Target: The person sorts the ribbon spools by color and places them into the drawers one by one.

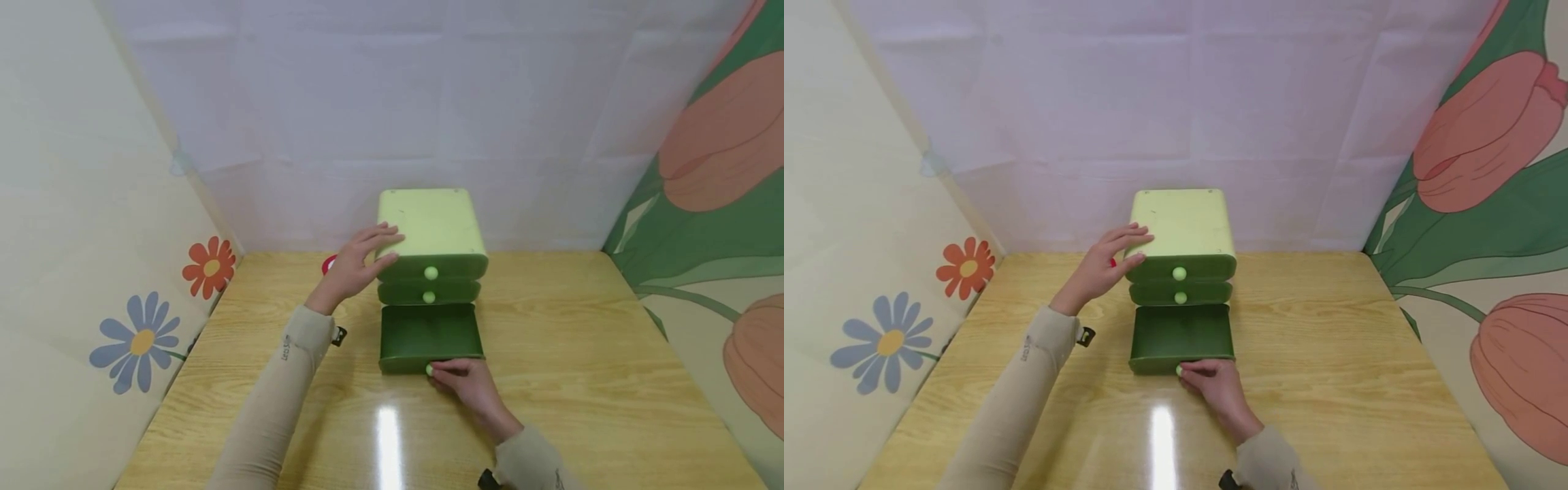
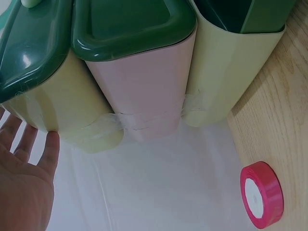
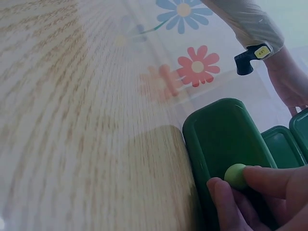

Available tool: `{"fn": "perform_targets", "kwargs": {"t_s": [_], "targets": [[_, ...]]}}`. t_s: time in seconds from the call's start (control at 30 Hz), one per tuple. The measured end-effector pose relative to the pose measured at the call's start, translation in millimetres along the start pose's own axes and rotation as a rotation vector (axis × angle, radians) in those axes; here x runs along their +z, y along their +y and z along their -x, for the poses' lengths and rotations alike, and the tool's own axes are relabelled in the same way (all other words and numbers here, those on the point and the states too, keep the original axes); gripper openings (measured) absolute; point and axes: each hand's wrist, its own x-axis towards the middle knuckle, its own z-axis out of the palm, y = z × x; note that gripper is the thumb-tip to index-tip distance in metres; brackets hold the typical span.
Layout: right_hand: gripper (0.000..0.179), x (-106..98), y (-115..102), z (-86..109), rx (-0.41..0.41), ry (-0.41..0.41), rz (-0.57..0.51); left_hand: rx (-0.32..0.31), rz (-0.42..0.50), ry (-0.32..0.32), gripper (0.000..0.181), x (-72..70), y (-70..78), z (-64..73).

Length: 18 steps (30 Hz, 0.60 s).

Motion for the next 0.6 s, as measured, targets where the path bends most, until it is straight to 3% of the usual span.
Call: {"fn": "perform_targets", "kwargs": {"t_s": [0.6], "targets": [[0.025, -0.8, 1.1, 0.3, 0.005, -0.01, -0.032, 0.005, 0.025, 0.017, 0.046, 4.4, -2.4, 2.7]]}}
